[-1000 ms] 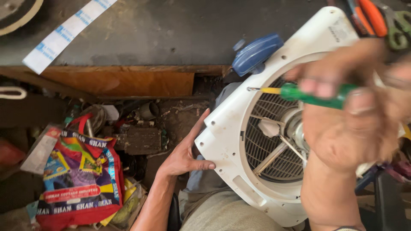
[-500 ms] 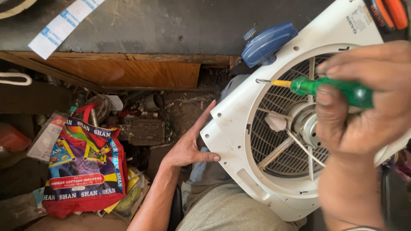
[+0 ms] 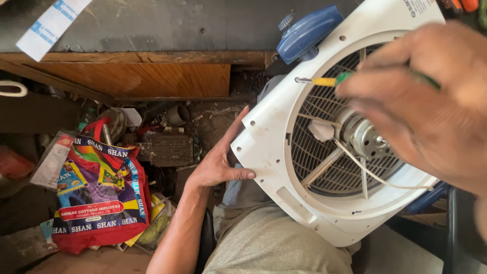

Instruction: The person uses a screwdriver to tighten screws around the perimeter of a white exhaust fan that is resting on their lap. They rotate the fan to access different screw locations and continue tightening each one.

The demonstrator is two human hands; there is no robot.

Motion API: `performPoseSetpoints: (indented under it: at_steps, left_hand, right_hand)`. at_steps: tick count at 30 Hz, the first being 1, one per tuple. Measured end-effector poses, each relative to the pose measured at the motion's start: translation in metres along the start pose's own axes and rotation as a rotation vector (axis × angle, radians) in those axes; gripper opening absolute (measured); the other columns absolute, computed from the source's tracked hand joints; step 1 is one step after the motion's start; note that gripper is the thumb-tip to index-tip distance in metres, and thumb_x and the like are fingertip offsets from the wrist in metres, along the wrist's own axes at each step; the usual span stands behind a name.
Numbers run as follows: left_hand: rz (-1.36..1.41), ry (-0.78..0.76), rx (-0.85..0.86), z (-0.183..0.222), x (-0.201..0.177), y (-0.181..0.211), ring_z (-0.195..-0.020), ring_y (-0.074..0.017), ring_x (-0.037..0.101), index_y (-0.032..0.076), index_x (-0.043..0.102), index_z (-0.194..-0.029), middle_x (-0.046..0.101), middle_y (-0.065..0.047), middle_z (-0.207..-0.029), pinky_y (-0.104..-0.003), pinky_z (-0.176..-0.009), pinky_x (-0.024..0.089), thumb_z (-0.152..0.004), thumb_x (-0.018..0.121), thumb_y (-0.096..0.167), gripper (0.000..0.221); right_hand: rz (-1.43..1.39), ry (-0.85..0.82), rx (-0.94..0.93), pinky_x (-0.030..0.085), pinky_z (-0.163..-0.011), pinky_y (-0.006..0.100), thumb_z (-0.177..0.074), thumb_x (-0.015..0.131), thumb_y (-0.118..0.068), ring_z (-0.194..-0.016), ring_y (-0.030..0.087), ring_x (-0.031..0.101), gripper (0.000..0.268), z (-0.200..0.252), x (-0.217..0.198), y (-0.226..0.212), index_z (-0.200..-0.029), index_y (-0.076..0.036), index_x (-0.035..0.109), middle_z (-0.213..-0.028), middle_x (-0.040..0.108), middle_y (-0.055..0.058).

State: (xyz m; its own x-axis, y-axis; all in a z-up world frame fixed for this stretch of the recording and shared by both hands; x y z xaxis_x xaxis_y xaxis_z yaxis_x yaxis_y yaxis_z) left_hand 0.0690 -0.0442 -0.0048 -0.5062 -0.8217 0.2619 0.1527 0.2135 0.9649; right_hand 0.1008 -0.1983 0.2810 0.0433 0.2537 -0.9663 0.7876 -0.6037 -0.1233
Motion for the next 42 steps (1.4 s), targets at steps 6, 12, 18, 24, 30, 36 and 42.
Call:
performPoseSetpoints:
  at_steps: [6, 12, 18, 24, 30, 36, 42]
  left_hand:
    - [0.025, 0.005, 0.005, 0.001, 0.000, 0.004, -0.167, -0.0314, 0.020, 0.012, 0.021, -0.169, 0.027, -0.016, -0.177, -0.048, -0.135, 0.015, -0.061, 0.097, 0.039, 0.135]
    - [0.032, 0.012, 0.020, 0.000, 0.003, 0.008, -0.166, -0.0325, 0.020, 0.013, 0.022, -0.169, 0.028, -0.017, -0.176, -0.049, -0.135, 0.014, -0.062, 0.094, 0.043, 0.133]
    - [0.070, 0.031, 0.020, 0.004, 0.000, 0.009, -0.166, -0.0349, 0.018, 0.013, 0.022, -0.168, 0.026, -0.020, -0.176, -0.051, -0.134, 0.011, -0.067, 0.075, 0.043, 0.118]
    - [0.220, 0.023, 0.036, 0.002, 0.003, 0.006, -0.166, -0.0349, 0.019, 0.012, 0.022, -0.168, 0.025, -0.021, -0.176, -0.050, -0.134, 0.012, -0.062, 0.066, 0.035, 0.118]
    - [0.366, -0.005, 0.034, -0.001, 0.008, 0.010, -0.154, -0.0312, 0.034, 0.012, 0.021, -0.168, 0.031, -0.019, -0.171, -0.042, -0.124, 0.029, -0.065, 0.065, 0.027, 0.113]
    - [0.432, 0.013, -0.014, 0.002, 0.012, 0.009, -0.135, -0.0288, 0.049, 0.013, 0.021, -0.167, 0.036, -0.016, -0.166, -0.039, -0.104, 0.048, -0.068, 0.064, 0.024, 0.109]
    - [0.460, 0.017, -0.002, 0.000, 0.012, 0.005, -0.136, -0.0266, 0.051, 0.014, 0.021, -0.166, 0.037, -0.016, -0.164, -0.041, -0.105, 0.051, -0.071, 0.069, 0.028, 0.107]
  right_hand:
    - [-0.092, 0.245, 0.043, 0.052, -0.061, 0.037, -0.092, 0.072, -0.013, -0.072, 0.025, 0.066, 0.025, 0.023, 0.007, 0.018, -0.113, 0.000, 0.068, -0.087, 0.066, 0.019]
    - [-0.009, 0.169, 0.068, 0.053, -0.061, 0.036, -0.096, 0.068, -0.013, -0.074, 0.025, 0.067, 0.024, 0.018, 0.020, 0.039, -0.115, 0.002, 0.066, -0.087, 0.067, 0.019]
    - [-0.085, -0.082, 0.225, 0.054, -0.060, 0.035, -0.101, 0.064, -0.013, -0.075, 0.024, 0.069, 0.023, 0.019, 0.020, 0.067, -0.116, 0.005, 0.064, -0.086, 0.067, 0.018]
    - [-0.539, 0.019, 0.646, 0.058, -0.086, 0.024, -0.087, 0.069, -0.006, -0.097, 0.014, 0.074, 0.017, 0.033, 0.016, 0.069, -0.102, -0.009, 0.063, -0.095, 0.068, 0.009]
    - [-0.059, 0.163, -0.063, 0.055, -0.083, 0.035, -0.097, 0.074, -0.005, -0.093, 0.027, 0.067, 0.027, -0.005, 0.001, 0.003, -0.116, 0.000, 0.055, -0.103, 0.064, 0.016]
    - [-0.426, 0.559, -0.022, 0.062, -0.090, 0.026, -0.119, 0.052, -0.009, -0.101, 0.012, 0.069, 0.033, 0.025, 0.035, 0.031, -0.142, -0.014, 0.029, -0.132, 0.056, 0.013]
    - [0.000, 0.639, -0.030, 0.059, -0.088, 0.034, -0.120, 0.062, -0.013, -0.111, 0.019, 0.067, 0.035, 0.028, 0.026, 0.019, -0.141, -0.011, 0.034, -0.120, 0.058, 0.015]
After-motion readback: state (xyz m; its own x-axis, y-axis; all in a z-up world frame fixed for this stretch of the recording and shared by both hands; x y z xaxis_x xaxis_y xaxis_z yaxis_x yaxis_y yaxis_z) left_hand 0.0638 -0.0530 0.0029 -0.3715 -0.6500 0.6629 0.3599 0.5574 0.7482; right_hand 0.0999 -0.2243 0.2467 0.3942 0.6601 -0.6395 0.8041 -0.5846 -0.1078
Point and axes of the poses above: each hand's wrist, its own z-axis away from the middle knuckle, its own x-axis out of the palm, y = z × x, the point moved 8 cm from there along -z, towards the middle knuckle
